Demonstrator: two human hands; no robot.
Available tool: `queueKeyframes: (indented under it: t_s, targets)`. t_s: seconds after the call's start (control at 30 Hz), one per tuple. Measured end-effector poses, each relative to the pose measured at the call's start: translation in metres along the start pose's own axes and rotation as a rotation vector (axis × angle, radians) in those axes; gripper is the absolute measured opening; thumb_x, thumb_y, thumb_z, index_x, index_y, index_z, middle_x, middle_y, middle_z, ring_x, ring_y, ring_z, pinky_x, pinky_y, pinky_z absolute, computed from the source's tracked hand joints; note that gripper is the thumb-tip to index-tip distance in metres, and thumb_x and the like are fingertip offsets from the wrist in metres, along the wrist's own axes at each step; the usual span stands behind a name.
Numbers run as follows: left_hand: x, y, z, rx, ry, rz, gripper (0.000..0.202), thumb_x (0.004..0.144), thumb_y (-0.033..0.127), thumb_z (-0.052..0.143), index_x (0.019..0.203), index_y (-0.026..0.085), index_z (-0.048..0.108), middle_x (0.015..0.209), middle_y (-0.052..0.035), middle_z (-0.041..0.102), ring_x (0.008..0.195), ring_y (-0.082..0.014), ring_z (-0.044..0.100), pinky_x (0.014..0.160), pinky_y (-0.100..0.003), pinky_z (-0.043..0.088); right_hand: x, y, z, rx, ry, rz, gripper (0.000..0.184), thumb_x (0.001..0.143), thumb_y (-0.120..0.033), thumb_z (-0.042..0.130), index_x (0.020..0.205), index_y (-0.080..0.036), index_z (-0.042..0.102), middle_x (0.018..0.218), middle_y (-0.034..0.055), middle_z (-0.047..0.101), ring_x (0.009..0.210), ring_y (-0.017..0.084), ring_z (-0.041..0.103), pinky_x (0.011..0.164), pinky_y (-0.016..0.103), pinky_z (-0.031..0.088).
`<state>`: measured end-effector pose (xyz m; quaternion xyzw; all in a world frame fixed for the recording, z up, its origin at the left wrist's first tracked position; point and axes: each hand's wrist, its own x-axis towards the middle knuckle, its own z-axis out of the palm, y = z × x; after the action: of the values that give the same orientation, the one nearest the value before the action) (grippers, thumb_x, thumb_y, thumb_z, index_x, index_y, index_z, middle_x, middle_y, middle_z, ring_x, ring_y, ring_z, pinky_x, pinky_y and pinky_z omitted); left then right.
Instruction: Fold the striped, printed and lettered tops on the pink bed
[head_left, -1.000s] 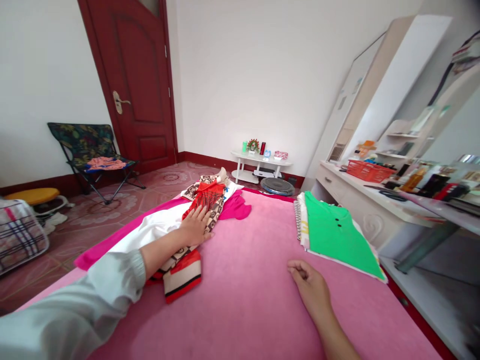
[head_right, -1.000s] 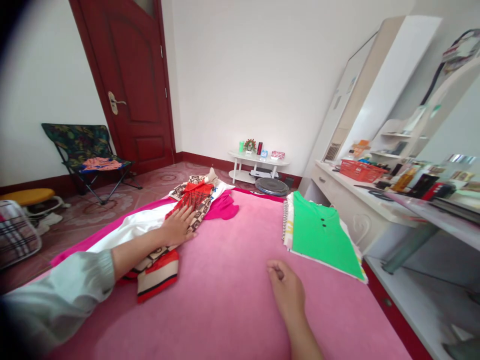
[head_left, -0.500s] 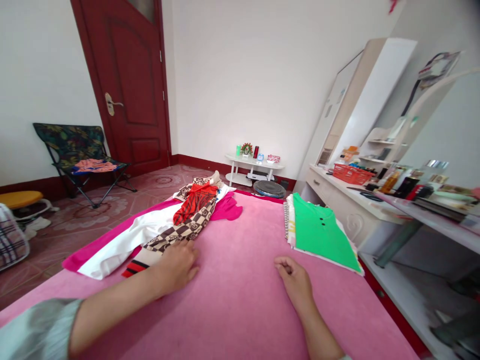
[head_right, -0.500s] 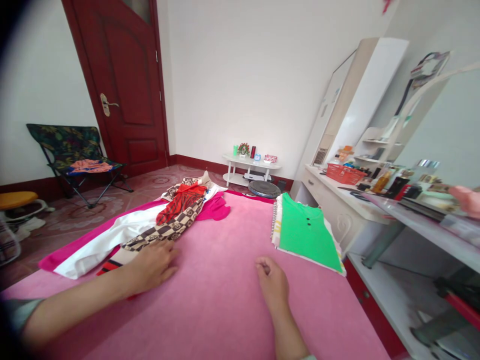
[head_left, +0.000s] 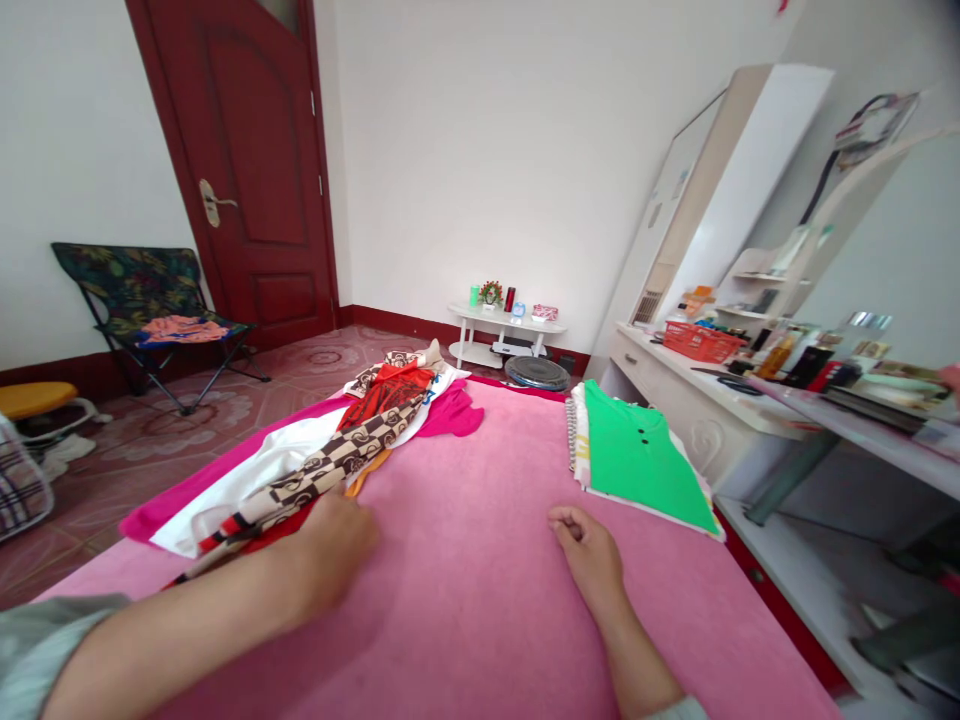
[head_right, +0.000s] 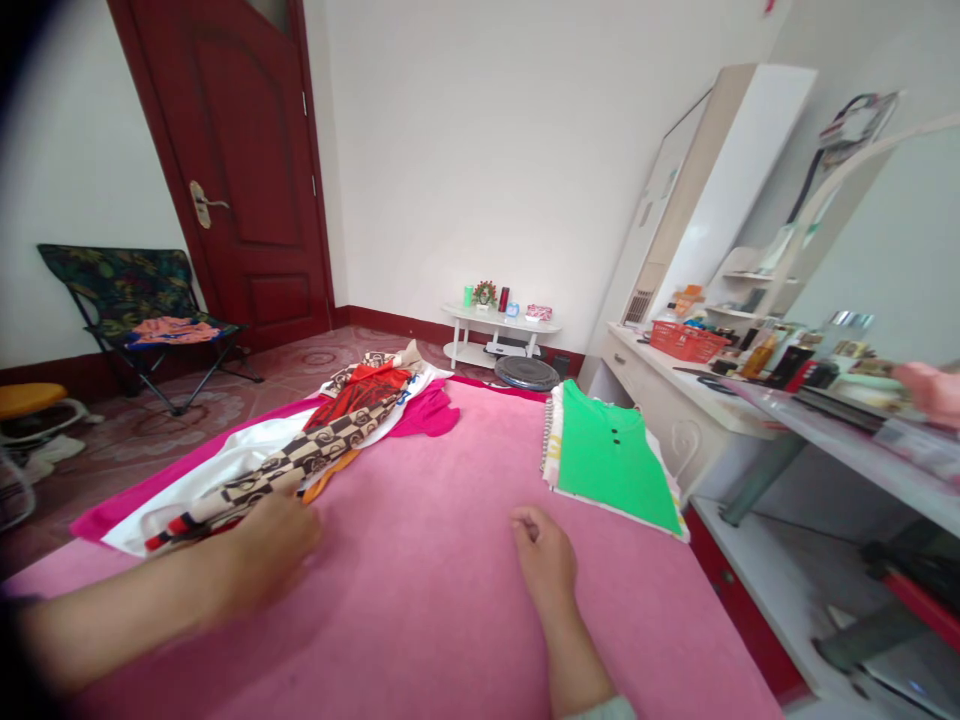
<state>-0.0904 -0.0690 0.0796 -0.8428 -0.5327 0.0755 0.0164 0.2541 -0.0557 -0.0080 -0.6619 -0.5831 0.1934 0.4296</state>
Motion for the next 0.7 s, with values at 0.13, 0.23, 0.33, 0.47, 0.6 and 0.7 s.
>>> queueKeyframes:
  t_s: [0.13, 0.23, 0.33, 0.47, 0.6, 0.7]
  targets:
    - [0.049, 0.063, -0.015, -0.237, 0.124, 0.223, 0.028, 0.076, 0.036, 0.056, 0.095, 0.023, 0.070, 0.092, -0.0119, 0.069, 0.087, -0.0293, 0.066, 0.084, -0.043, 0.048, 0.000, -0.002, -0.001, 0.028, 0.018, -0.013, 0.026, 0.075, -0.039, 0.053, 0.084, -0.022, 0.069, 0.081, 0.0031, 0.072, 0.073, 0.021, 0.065, 0.068, 0.030, 0.050]
    - [0.096, 0.084, 0.004, -0.473, 0.251, 0.283, 0.049, 0.079, 0.040, 0.055, 0.125, 0.024, 0.055, 0.121, -0.0101, 0.059, 0.107, -0.0249, 0.059, 0.093, -0.036, 0.045, -0.002, -0.002, 0.000, 0.058, 0.040, -0.003, 0.027, 0.076, -0.039, 0.053, 0.087, -0.020, 0.068, 0.083, 0.0051, 0.071, 0.074, 0.021, 0.065, 0.069, 0.031, 0.051]
    - [0.132, 0.089, 0.035, -0.483, 0.327, 0.213, 0.054, 0.086, 0.045, 0.046, 0.134, 0.020, 0.047, 0.141, -0.0127, 0.043, 0.130, -0.0272, 0.040, 0.108, -0.043, 0.030, -0.005, -0.005, 0.001, 0.049, 0.039, -0.011, 0.028, 0.076, -0.036, 0.052, 0.091, -0.018, 0.066, 0.084, 0.0061, 0.070, 0.074, 0.020, 0.064, 0.070, 0.032, 0.051]
    - [0.145, 0.089, 0.057, -0.460, 0.354, 0.178, 0.054, 0.090, 0.048, 0.038, 0.137, 0.022, 0.044, 0.148, -0.0118, 0.035, 0.137, -0.0274, 0.027, 0.113, -0.048, 0.018, 0.013, -0.011, -0.008, -0.040, -0.200, -0.078, 0.029, 0.069, -0.030, 0.057, 0.093, -0.018, 0.068, 0.084, 0.0054, 0.070, 0.069, 0.018, 0.063, 0.067, 0.031, 0.051]
    - [0.144, 0.087, 0.056, -0.499, 0.352, 0.182, 0.053, 0.089, 0.048, 0.040, 0.136, 0.025, 0.045, 0.147, -0.0096, 0.036, 0.136, -0.0259, 0.031, 0.112, -0.045, 0.020, 0.076, 0.002, -0.054, -0.151, -0.149, -0.086, 0.024, 0.073, -0.032, 0.052, 0.081, -0.017, 0.069, 0.083, 0.0072, 0.071, 0.078, 0.021, 0.064, 0.076, 0.034, 0.050]
    - [0.146, 0.086, 0.055, -0.514, 0.374, 0.168, 0.051, 0.088, 0.047, 0.042, 0.134, 0.025, 0.048, 0.145, -0.0090, 0.039, 0.134, -0.0263, 0.033, 0.113, -0.045, 0.021, 0.132, 0.031, -0.101, -0.495, 0.268, -0.067, 0.028, 0.070, -0.030, 0.057, 0.090, -0.016, 0.069, 0.103, 0.0134, 0.068, 0.100, 0.027, 0.060, 0.090, 0.039, 0.043]
